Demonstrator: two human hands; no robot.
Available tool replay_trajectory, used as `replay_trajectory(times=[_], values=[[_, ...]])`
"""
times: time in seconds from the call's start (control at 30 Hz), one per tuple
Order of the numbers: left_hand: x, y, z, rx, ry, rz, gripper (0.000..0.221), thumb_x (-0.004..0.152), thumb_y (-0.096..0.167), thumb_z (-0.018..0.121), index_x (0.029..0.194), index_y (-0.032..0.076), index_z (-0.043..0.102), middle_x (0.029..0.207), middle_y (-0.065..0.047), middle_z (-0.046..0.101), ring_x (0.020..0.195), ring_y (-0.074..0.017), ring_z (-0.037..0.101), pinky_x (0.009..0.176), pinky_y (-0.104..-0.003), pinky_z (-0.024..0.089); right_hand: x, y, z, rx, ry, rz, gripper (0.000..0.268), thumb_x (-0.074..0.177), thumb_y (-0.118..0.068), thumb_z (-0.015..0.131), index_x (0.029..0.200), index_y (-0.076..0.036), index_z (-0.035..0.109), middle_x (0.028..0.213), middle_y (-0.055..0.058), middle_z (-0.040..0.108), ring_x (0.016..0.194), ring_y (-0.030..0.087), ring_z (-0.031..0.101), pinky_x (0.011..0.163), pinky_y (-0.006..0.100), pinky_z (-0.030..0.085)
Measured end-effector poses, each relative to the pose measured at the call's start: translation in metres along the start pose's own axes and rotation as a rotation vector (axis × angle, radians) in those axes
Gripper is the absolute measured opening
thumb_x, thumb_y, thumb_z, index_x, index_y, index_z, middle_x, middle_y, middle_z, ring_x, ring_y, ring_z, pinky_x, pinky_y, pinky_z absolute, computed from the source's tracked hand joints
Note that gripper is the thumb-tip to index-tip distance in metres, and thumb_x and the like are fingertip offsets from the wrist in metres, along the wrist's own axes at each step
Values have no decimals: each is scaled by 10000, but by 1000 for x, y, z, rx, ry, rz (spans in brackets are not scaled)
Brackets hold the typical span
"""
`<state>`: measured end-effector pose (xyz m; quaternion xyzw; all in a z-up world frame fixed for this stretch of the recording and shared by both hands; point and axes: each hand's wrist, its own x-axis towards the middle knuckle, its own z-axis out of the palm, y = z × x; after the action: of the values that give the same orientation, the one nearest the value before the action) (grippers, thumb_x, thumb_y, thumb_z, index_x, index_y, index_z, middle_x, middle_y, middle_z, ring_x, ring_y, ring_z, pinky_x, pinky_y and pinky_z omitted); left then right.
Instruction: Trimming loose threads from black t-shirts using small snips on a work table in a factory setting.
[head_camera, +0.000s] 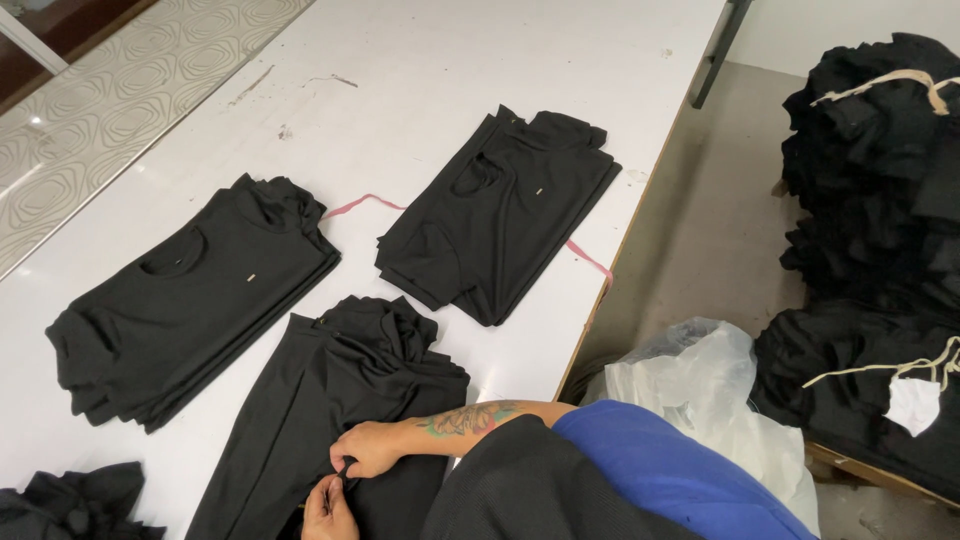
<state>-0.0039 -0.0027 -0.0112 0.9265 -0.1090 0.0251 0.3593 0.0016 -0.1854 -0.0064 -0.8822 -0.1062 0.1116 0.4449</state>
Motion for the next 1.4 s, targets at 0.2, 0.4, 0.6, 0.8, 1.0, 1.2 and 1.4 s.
replay_trajectory(times=[0.2,0.4,0.6,0.8,1.0,1.2,1.4], values=[[3,-3,2,20,-29,-43,182,1058,229,683,1110,99,799,1037,-37,763,962,-191,683,837,-337,536,4,7,5,7,5,-1,272,946,-277,615,1183,-149,652,1208,75,681,1073,277,655,895,389,521],[4,1,2,30,-51,-74,218,1072,231,663,1143,70,792,1099,-82,761,1020,-231,687,887,-373,547,4,6,4,10,-2,5,254,949,-281,605,1168,-163,654,1155,65,679,1009,266,649,854,385,516],[6,-9,6,31,-48,-55,213,1068,235,665,1135,80,795,1092,-84,760,1008,-231,682,877,-374,541,8,12,9,-1,14,-11,251,941,-281,613,1155,-160,657,1164,68,688,1032,274,657,872,391,517],[6,-4,6,68,-39,-44,194,1074,223,670,1124,84,797,1051,-67,756,948,-214,678,842,-358,537,7,15,6,9,28,-65,195,948,-290,625,1110,-186,658,1112,20,709,1022,250,645,871,384,505],[11,-20,9,-146,32,171,141,1037,106,661,1136,64,752,1061,-91,739,950,-229,700,869,-352,531,16,31,18,-51,262,-153,421,782,-521,708,1053,-198,699,998,68,707,947,277,677,858,389,524],[3,-23,4,-127,124,171,138,987,165,672,1100,144,748,1055,-50,731,1029,-273,699,900,-386,539,-4,-2,14,-46,385,-207,204,796,-296,793,980,-211,767,978,10,757,985,252,709,909,387,549],[-15,10,-47,-157,120,38,304,883,195,811,1149,142,672,1071,-51,605,1035,-309,697,896,-418,598,-6,-23,17,68,328,-98,177,833,-178,841,1002,-192,789,994,54,761,1044,277,712,948,393,559]])
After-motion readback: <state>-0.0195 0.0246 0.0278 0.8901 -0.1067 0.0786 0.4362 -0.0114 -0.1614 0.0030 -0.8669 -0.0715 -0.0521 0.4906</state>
